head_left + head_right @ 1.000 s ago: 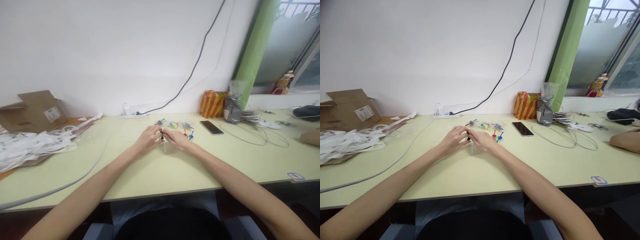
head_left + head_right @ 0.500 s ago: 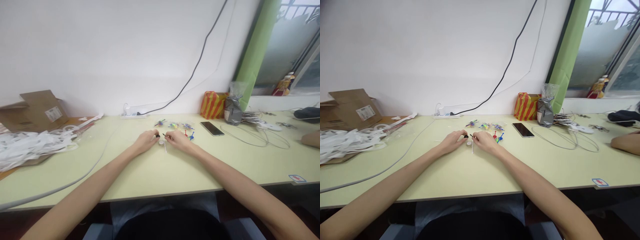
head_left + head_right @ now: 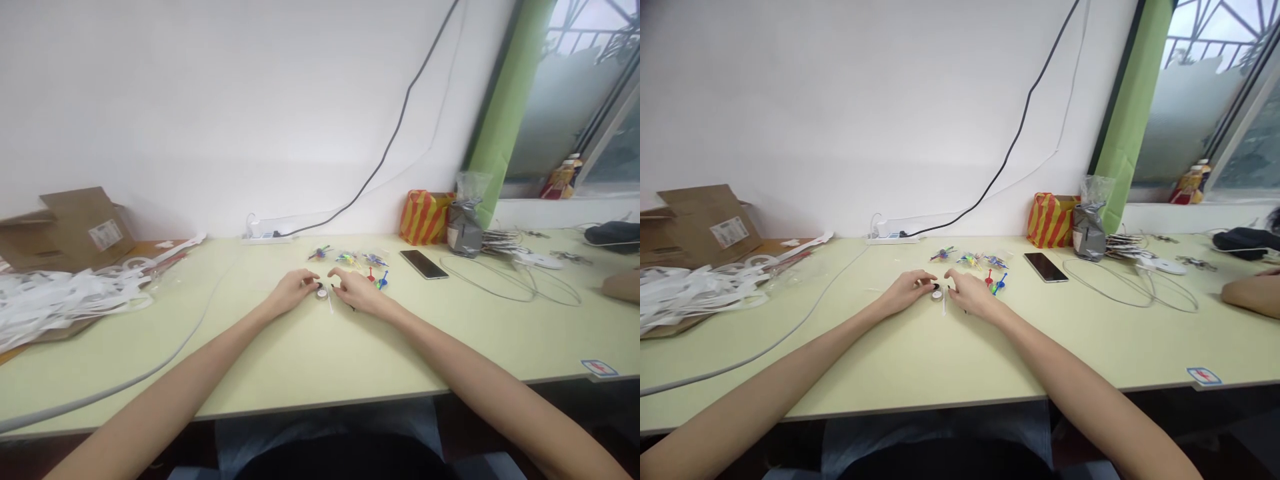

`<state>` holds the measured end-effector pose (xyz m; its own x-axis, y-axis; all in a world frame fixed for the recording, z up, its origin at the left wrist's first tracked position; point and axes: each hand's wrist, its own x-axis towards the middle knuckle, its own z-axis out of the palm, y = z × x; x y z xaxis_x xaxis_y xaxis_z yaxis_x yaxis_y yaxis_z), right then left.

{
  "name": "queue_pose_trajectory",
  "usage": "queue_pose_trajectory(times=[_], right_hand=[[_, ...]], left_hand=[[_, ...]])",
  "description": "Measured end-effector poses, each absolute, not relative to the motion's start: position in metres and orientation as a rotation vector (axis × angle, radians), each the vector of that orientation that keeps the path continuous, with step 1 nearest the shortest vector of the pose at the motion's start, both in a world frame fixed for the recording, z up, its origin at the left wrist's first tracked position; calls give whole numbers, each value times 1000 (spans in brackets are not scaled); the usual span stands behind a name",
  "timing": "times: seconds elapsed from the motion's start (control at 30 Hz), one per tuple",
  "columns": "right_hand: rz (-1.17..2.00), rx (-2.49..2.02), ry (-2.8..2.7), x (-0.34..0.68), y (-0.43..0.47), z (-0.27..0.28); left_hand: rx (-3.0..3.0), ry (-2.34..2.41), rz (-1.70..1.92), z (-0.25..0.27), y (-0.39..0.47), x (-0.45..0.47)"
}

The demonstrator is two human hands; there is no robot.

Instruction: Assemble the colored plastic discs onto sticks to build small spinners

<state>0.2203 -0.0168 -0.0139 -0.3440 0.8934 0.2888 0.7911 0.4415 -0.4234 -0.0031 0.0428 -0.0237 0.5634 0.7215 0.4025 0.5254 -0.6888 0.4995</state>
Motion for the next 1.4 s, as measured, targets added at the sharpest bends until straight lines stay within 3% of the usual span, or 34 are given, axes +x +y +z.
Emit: queue_pose_trajectory(times=[0.27,0.5,1.0,1.4], right_hand=[[296,-1436,-2207,226,-14,-10],[786,-1235,-2335,242,-4,-6],[390,-1437,-2395,228,-12,-9],[644,-1133,-2486,240,-11,0]], left_hand=[[2601,1046,830,-22,42,-2],[2780,1048,782,-21,40,-1],[2849,1098,612,-15,33,1],[2851,1087,631,-17,33,0]])
